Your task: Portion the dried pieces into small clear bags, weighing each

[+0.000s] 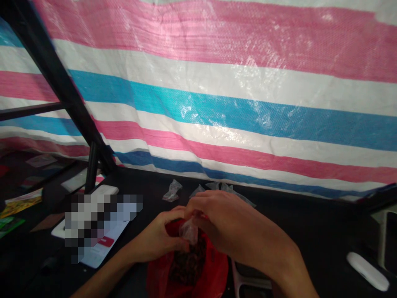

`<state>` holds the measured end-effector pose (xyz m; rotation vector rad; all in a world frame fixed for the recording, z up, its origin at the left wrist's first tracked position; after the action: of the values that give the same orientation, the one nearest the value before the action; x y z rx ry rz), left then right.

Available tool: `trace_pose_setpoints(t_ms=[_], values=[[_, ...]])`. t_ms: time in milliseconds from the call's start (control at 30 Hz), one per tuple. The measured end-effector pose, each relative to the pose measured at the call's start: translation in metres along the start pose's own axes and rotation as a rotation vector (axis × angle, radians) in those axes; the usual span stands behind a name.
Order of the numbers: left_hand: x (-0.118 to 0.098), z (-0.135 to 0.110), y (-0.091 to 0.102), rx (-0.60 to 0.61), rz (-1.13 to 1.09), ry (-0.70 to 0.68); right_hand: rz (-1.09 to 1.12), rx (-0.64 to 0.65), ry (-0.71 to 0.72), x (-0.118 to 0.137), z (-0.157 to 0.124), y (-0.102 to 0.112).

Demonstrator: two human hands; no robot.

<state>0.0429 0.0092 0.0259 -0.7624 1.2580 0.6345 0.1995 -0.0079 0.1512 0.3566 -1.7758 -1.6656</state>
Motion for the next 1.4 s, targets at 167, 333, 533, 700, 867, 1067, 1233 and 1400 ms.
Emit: trace_pose_setpoints(t_ms=[167, 333, 533, 700, 867, 1067, 1233, 1400], values=[[-0.002, -0.001, 0.02, -0.153, -0.007, -0.106, -0.053, -0.259, -0.212, -0.035, 0.023, -0.001], [-0.005, -0.001, 0.042, -0.426, -0.003, -0.203, -0.159, -0.153, -0.372, -0.072, 0.045, -0.034], [-0.014, -0.002, 0.046, -0.493, 0.284, -0.244, -0.287, -0.053, -0.302, -0.075, 0.036, -0.038], [-0.036, -0.007, 0.039, -0.413, 0.724, -0.186, -0.121, 0.111, -0.2, -0.049, 0.012, -0.015], [-0.049, -0.038, 0.006, -0.471, 0.886, 0.073, 0.027, 0.277, -0.015, -0.013, -0.005, -0.02], [-0.024, -0.078, -0.023, -0.318, 0.525, 0.164, -0.243, 0.259, -0.139, -0.004, -0.036, -0.052], [-0.029, -0.072, 0.001, -0.344, 0.274, 0.098, -0.629, 0.154, -0.045, -0.005, -0.049, -0.065], [-0.044, -0.082, 0.019, -0.48, 0.47, 0.027, -0.675, 0.309, -0.157, 0.011, -0.042, -0.062]])
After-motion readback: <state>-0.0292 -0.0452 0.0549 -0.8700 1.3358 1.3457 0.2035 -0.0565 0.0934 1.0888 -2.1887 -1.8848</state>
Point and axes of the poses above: each hand's wrist, its own z-axis towards the middle knuckle, its own y-axis out of the back of the hand, x = y × z, the point moved 4 cm from there along z, towards the middle knuckle, and after that the axes turned 15 degrees about -z, right-handed, at the moved point
